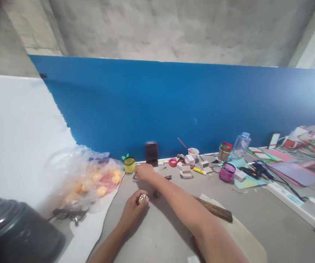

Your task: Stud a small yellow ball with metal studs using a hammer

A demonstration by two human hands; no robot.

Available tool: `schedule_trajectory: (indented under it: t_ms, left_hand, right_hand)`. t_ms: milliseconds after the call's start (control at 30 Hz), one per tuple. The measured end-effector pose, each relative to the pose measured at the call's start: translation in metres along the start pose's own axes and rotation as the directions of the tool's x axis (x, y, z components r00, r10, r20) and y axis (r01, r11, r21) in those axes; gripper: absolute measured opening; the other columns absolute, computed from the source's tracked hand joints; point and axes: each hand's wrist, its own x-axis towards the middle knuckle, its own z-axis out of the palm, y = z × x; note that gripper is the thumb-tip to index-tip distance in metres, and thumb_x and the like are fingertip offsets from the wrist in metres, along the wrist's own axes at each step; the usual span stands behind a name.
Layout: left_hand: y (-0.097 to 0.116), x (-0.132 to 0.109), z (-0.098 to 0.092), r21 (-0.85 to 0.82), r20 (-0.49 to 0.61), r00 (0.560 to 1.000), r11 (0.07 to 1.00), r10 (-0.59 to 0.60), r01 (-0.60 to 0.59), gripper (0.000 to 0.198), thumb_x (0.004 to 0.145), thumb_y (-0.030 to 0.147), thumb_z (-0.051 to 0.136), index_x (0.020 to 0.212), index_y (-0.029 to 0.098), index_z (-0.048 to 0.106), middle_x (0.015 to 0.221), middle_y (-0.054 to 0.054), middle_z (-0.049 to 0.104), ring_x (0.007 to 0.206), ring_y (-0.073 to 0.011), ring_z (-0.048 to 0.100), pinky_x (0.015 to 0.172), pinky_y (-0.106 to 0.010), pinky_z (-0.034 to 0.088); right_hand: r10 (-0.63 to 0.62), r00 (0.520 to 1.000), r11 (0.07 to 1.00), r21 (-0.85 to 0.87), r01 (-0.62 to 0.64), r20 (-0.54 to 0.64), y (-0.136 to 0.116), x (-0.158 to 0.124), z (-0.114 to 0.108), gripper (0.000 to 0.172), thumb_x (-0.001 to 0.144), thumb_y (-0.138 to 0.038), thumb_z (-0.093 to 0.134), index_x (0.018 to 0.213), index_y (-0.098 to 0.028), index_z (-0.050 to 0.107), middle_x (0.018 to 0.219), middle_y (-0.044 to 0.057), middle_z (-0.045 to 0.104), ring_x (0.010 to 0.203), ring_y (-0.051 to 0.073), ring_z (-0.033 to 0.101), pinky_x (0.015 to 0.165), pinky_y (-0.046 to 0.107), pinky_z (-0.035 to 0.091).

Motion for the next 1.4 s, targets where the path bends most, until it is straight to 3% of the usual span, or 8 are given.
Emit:
schedule_trajectory:
  t_ms: [67,100,233,333,467,767,1133,1400]
  left_hand:
    - [0.002,-0.001,-0.001,-0.014,-0.008,1.0,1.0,0.019,-0.019,0.027,0.083,0.042,0.056,0.094,0.02,0.068,0.083,-0.005,0.068,0.078,-0.0232,0.061,0.073,-0.033,0.046]
    - [0.003,-0.001,-0.002,-0.025,-0.011,0.999,0.999,0.03,-0.03,0.027,0.082,0.042,0.057,0.093,0.02,0.068,0.083,-0.005,0.068,0.078,-0.023,0.061,0.073,-0.033,0.046]
    - [0.007,-0.001,-0.002,-0.136,-0.012,1.0,0.991,0.007,-0.009,0.029,0.083,0.045,0.061,0.093,0.019,0.068,0.078,-0.002,0.063,0.07,-0.0183,0.055,0.066,-0.03,0.044]
    - [0.009,-0.001,-0.002,-0.291,0.003,0.997,0.954,-0.072,0.07,0.038,0.083,0.047,0.066,0.108,0.018,0.068,0.072,0.001,0.058,0.062,-0.0139,0.05,0.06,-0.027,0.041]
    - [0.012,-0.002,-0.005,-0.432,0.07,0.992,0.893,-0.105,0.125,0.045,0.077,0.042,0.076,0.114,0.019,0.068,0.072,0.003,0.055,0.064,-0.0114,0.049,0.061,-0.025,0.044]
    - [0.012,-0.003,-0.001,-0.477,0.121,0.985,0.863,-0.121,0.165,0.055,0.073,0.037,0.081,0.122,0.02,0.063,0.091,-0.001,0.065,0.069,-0.0112,0.057,0.068,-0.028,0.053]
    - [0.006,-0.001,0.001,-0.462,0.174,0.985,0.882,-0.015,0.095,0.048,0.074,0.036,0.085,0.114,0.016,0.065,0.09,-0.004,0.069,0.076,-0.0151,0.062,0.071,-0.029,0.051]
    - [0.0,-0.001,0.003,-0.432,0.198,0.98,0.9,0.036,0.055,0.044,0.078,0.034,0.082,0.114,0.015,0.065,0.097,-0.005,0.069,0.083,-0.017,0.065,0.076,-0.03,0.054]
  right_hand:
    - [0.0,0.999,0.992,0.13,0.006,-0.04,0.01,-0.023,0.004,0.021,0.09,-0.018,0.055,0.1,-0.02,0.074,0.104,0.007,0.08,0.092,0.02,0.074,0.075,0.025,0.052]
    - [0.021,0.995,0.938,0.347,0.015,-0.098,0.015,-0.037,0.009,0.018,0.088,-0.017,0.057,0.094,-0.018,0.074,0.099,0.006,0.079,0.089,0.017,0.072,0.074,0.024,0.05]
    - [0.251,0.965,0.386,0.922,-0.034,-0.07,0.037,-0.085,0.032,0.012,0.078,-0.026,0.069,0.086,-0.016,0.07,0.079,0.003,0.074,0.061,0.012,0.058,0.055,0.021,0.043]
    - [0.344,0.939,0.016,1.0,-0.013,0.007,0.045,-0.106,0.047,0.033,0.065,-0.037,0.083,0.086,-0.016,0.069,0.078,0.003,0.072,0.052,0.008,0.046,0.047,0.02,0.033]
    - [0.309,0.947,-0.239,0.971,-0.016,0.091,0.042,-0.118,0.06,0.048,0.052,-0.04,0.094,0.083,-0.016,0.067,0.077,0.004,0.07,0.055,0.008,0.048,0.047,0.019,0.031]
    - [0.22,0.965,-0.332,0.941,-0.064,0.144,0.04,-0.124,0.069,0.047,0.053,-0.038,0.097,0.082,-0.015,0.068,0.075,0.002,0.069,0.056,0.007,0.049,0.048,0.018,0.034]
    - [0.158,0.971,-0.244,0.96,-0.138,0.18,0.038,-0.125,0.076,0.042,0.057,-0.042,0.097,0.074,-0.015,0.069,0.071,0.001,0.07,0.052,0.006,0.051,0.046,0.018,0.037]
    - [0.15,0.971,-0.262,0.954,-0.143,0.186,0.039,-0.124,0.079,0.04,0.055,-0.039,0.098,0.072,-0.014,0.072,0.067,0.001,0.068,0.052,0.006,0.05,0.046,0.018,0.035]
